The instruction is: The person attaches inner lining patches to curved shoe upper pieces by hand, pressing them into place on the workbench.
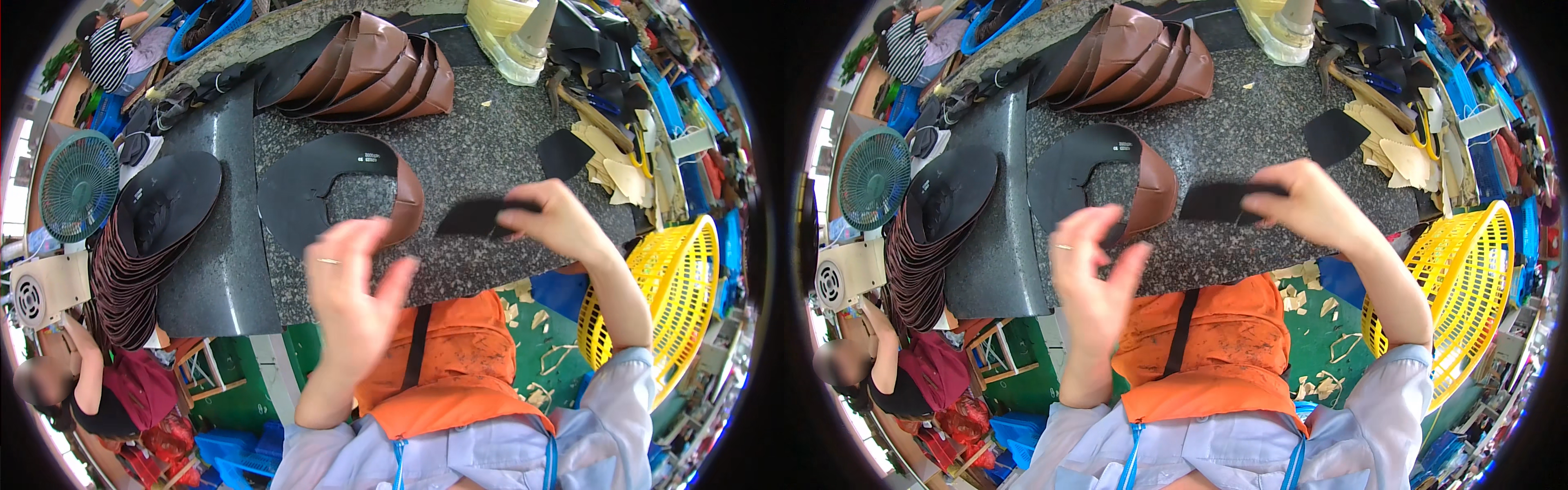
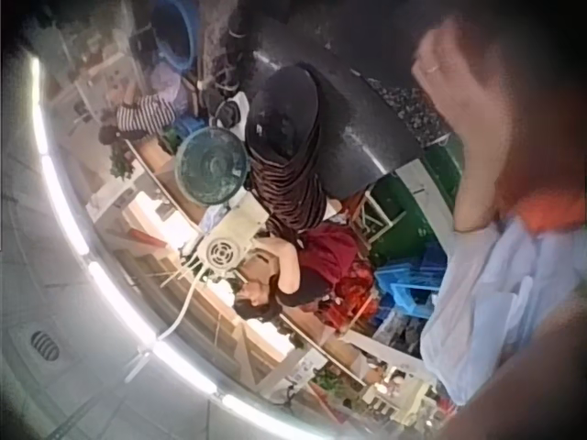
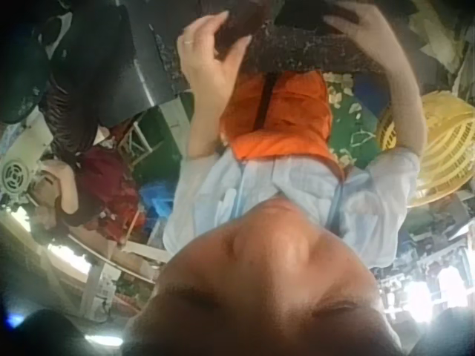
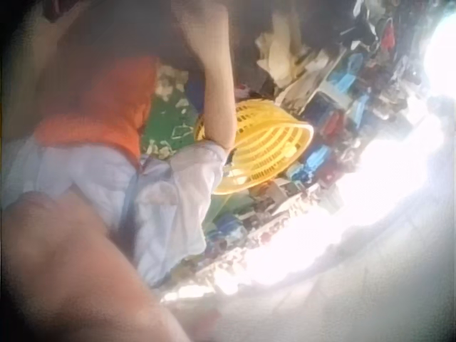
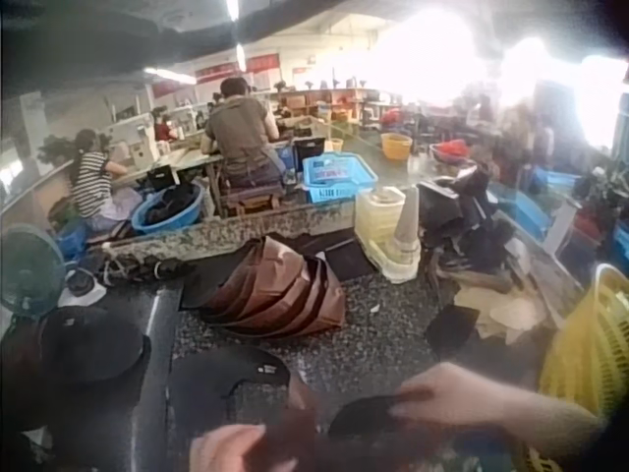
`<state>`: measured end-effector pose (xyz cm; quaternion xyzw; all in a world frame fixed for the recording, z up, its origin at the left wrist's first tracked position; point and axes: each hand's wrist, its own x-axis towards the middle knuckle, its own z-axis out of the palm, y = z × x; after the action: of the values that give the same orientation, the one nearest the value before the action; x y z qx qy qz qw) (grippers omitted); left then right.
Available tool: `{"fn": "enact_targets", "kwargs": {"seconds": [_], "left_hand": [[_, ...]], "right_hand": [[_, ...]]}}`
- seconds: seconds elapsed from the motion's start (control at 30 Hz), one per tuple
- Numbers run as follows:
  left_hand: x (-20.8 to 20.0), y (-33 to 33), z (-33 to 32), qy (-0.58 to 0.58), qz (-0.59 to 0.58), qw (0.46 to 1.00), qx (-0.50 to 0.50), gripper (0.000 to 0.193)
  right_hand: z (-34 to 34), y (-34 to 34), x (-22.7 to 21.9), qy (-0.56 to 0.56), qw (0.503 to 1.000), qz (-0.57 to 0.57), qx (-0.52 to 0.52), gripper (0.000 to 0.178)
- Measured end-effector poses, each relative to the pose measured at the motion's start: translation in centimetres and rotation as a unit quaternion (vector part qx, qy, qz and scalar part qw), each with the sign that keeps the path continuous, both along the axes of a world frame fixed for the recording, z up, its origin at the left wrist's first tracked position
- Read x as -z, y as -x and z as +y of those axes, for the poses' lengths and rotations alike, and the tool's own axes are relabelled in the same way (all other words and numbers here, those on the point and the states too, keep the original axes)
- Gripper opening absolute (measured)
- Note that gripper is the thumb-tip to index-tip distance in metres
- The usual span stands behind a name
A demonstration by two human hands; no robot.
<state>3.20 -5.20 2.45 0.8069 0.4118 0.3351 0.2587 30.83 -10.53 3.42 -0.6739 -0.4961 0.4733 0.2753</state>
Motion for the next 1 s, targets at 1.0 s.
{"fn": "enact_targets", "kwargs": {"seconds": [1.0], "left_hand": [[7.6, 0.1, -2.5, -0.264, 0.07, 0.943, 0.191, 0.024]], "right_hand": [[2.8, 4.6, 2.1, -0.153, 0.921, -0.325, -0.152, 0.014]]}}
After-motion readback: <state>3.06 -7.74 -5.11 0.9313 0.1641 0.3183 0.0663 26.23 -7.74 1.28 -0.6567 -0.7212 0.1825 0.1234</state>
